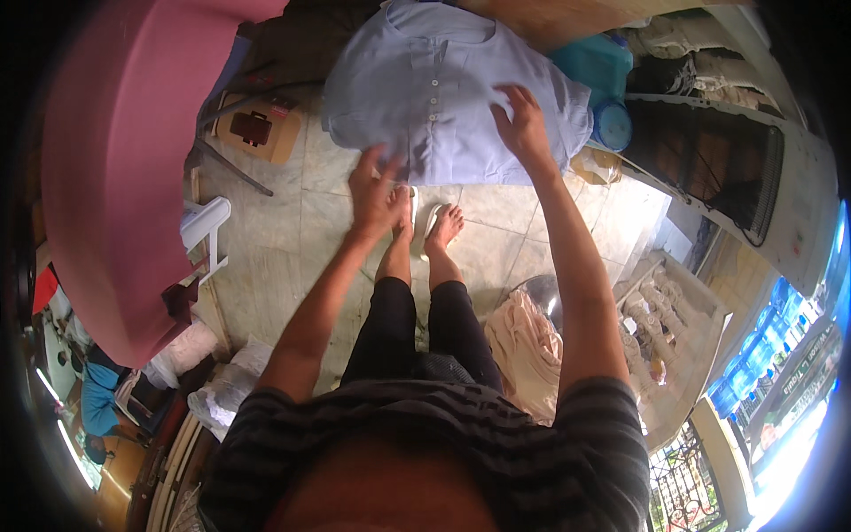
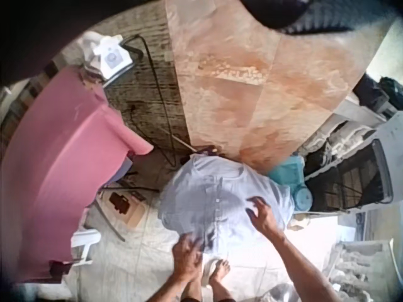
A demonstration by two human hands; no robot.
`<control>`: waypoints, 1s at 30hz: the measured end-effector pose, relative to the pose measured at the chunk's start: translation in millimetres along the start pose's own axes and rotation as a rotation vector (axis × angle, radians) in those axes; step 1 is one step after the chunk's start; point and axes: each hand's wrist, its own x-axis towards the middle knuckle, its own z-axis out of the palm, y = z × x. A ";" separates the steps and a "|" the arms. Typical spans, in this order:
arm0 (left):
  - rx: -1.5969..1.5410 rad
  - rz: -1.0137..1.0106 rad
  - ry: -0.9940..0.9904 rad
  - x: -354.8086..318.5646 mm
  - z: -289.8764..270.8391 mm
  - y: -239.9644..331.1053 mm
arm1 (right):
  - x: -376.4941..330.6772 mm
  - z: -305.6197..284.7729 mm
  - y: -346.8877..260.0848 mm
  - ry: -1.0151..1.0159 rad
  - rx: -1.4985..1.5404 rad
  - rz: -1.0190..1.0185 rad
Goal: The person irons a blue shirt on a padded surface, moving the iron across the fabric and adjusting the shirt several times, then lifts the shirt and sits down.
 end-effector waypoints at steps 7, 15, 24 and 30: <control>0.283 0.040 -0.336 -25.8 50.7 36.5 | 104.8 68.2 25.9 -0.008 -0.163 -0.102; 0.211 0.031 -0.319 -29.4 57.7 27.3 | 130.1 79.2 39.8 -0.016 -0.173 -0.185; 0.076 0.075 -0.322 -22.2 44.2 25.5 | 150.4 94.9 30.3 -0.129 -0.317 -0.211; 0.150 -0.144 -0.178 -88.9 -25.5 -1.7 | 110.2 87.5 -21.2 -0.181 -0.264 -0.277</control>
